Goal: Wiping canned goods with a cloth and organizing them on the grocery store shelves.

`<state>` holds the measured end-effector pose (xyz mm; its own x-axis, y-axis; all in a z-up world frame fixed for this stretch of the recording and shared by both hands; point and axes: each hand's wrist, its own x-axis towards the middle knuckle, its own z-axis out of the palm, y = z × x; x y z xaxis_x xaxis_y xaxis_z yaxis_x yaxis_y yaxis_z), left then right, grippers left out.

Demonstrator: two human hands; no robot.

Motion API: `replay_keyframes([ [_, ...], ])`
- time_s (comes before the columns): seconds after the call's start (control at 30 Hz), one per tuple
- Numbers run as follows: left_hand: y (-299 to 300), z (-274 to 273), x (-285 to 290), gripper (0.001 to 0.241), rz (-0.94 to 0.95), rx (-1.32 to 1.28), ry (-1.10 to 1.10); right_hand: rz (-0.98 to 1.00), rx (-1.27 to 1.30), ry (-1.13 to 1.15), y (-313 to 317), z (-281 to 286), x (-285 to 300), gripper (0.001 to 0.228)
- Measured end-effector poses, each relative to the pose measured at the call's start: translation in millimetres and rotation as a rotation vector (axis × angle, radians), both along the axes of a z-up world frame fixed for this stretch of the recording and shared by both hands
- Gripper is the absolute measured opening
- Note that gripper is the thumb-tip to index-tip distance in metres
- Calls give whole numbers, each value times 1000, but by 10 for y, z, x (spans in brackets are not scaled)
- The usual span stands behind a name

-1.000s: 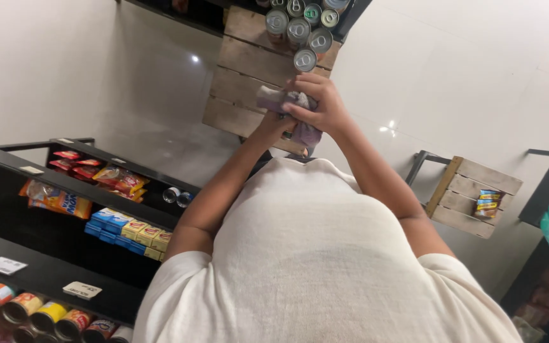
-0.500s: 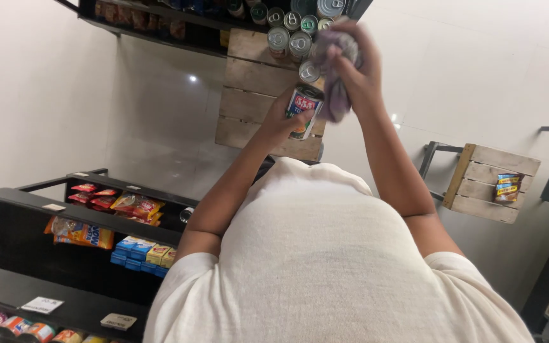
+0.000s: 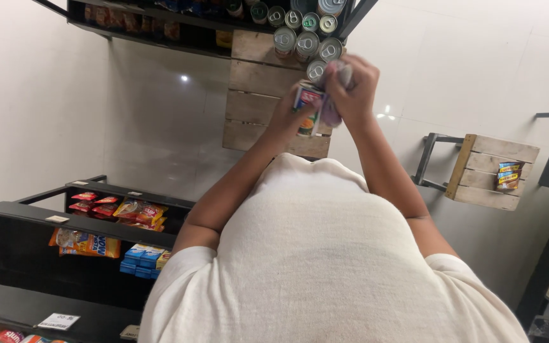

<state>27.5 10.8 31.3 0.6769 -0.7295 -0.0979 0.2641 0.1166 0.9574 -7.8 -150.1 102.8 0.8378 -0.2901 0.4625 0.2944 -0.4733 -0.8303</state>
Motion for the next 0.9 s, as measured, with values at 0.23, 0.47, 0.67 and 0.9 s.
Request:
replay_keyframes([
  [0.23, -21, 157, 303, 69, 282, 178, 160, 266, 296, 53, 254, -199, 117, 59],
  [0.47, -156, -20, 79, 58, 113, 125, 347, -45, 61, 50, 45, -241, 126, 28],
  [0.67, -61, 289, 334, 80, 359, -291, 758, -24, -146, -100, 420, -21, 3, 43],
  [0.9, -46, 23, 214, 63, 357, -423, 702, 79, -580, -407, 602, 63, 235, 15],
])
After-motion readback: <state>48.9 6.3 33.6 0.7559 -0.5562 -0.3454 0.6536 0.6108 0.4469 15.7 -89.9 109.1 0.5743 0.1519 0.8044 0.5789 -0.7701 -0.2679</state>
